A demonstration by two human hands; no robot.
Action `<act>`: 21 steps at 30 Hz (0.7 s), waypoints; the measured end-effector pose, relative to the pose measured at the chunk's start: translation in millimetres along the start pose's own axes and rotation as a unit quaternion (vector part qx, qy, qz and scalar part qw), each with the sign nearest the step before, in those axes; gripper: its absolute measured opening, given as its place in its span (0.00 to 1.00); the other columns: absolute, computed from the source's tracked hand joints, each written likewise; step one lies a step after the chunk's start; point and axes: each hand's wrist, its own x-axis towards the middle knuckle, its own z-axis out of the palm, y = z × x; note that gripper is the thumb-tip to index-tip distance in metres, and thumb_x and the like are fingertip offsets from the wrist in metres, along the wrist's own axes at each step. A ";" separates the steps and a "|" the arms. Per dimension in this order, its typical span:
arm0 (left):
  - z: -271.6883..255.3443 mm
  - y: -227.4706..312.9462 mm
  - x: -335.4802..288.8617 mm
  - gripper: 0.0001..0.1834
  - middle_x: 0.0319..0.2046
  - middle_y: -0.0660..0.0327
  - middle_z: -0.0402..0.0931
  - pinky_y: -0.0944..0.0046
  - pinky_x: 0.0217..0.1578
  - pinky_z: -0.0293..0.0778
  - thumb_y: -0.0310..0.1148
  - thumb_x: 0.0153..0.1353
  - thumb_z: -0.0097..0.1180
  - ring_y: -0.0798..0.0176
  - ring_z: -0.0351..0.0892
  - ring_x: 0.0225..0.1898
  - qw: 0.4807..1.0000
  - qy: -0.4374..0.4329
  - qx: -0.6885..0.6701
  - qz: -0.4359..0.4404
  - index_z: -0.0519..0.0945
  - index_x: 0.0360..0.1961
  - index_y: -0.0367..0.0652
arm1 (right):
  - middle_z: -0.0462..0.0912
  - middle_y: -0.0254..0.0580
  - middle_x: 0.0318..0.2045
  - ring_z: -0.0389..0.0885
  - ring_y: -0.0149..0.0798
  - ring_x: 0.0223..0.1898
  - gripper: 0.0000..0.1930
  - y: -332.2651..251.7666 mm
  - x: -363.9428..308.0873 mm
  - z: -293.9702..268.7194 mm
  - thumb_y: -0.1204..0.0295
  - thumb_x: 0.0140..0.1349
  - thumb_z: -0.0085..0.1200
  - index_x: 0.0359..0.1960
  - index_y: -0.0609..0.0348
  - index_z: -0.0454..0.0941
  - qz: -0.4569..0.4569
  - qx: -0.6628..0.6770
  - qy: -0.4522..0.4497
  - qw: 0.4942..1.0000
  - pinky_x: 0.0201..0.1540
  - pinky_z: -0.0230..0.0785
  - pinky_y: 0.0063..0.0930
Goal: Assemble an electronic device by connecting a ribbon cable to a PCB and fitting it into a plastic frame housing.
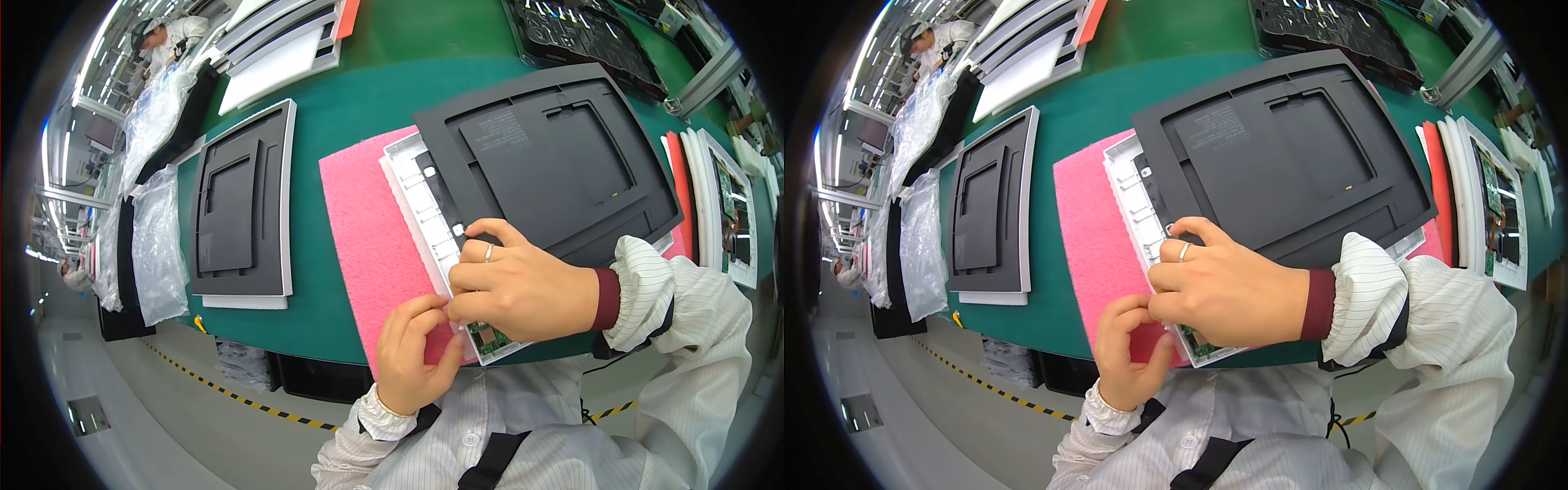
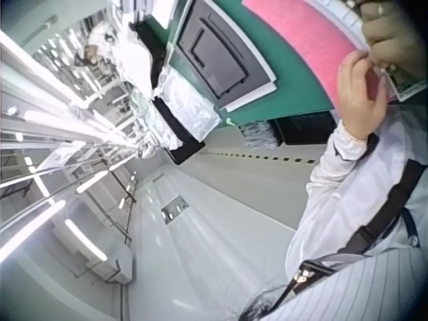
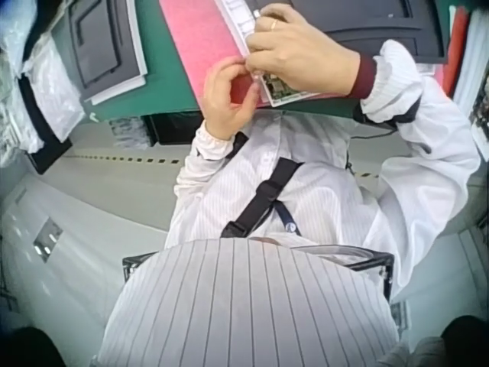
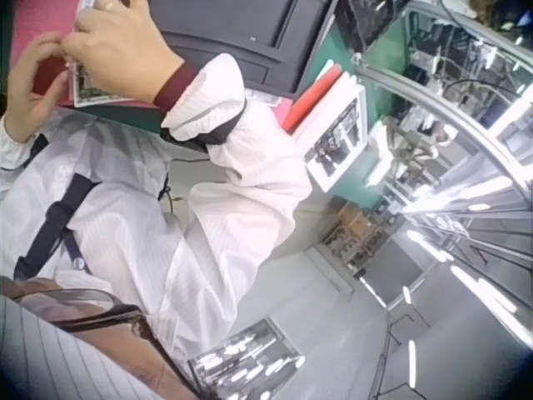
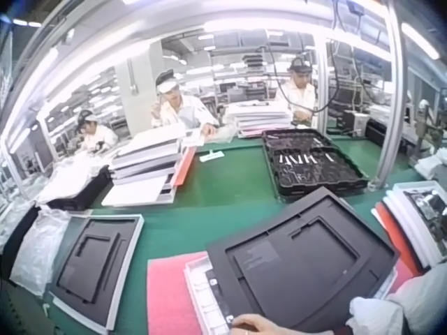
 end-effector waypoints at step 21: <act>-0.6 -2.1 2.1 0.34 0.51 0.45 0.70 0.54 0.45 0.71 0.30 0.37 0.74 0.46 0.73 0.47 0.998 -0.055 0.013 -0.009 0.70 0.47 0.37 | 0.74 0.32 0.26 0.73 0.37 0.41 0.06 0.1 10.8 -12.6 0.69 0.50 0.56 0.22 0.57 0.80 -0.049 -0.128 -0.111 0.984 0.63 0.59 0.43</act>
